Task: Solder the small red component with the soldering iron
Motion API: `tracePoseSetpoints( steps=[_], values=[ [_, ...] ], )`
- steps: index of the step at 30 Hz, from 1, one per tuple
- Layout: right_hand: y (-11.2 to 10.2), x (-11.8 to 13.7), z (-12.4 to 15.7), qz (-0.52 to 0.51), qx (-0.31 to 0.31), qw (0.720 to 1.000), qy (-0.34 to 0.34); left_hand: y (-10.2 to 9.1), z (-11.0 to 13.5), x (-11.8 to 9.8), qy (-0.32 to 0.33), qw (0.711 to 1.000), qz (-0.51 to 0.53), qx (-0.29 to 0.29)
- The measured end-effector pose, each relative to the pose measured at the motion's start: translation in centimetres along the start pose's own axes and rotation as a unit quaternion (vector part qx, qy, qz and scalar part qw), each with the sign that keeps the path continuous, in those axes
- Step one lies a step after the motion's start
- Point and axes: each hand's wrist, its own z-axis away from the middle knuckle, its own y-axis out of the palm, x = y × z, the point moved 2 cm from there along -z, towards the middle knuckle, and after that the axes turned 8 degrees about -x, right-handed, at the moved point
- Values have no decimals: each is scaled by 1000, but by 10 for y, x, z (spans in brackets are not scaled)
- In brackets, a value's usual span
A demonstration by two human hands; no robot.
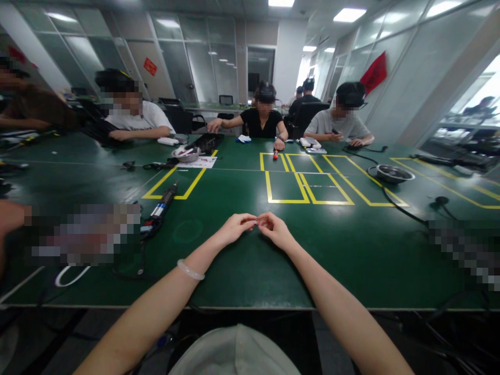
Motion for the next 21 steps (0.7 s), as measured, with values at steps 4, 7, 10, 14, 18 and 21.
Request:
tracePoseSetpoints(
  steps=[4,7,10,14,18,21],
  values=[
    [1,2,1,-7,7,1000,2,0,1,8,-30,999,37,18],
    [2,3,0,-1,5,1000,6,1,0,10,-30,997,65,26],
    [2,5,0,11,3,1000,12,2,1,9,-34,995,89,13],
    [2,8,1,19,-4,1000,13,0,4,7,-25,997,69,0],
    [2,10,1,21,-7,1000,10,-4,7,3,19,1000,-5,-2],
    [2,11,1,27,1,1000,5,-4,9,0,36,998,-49,-1]
  ],
)
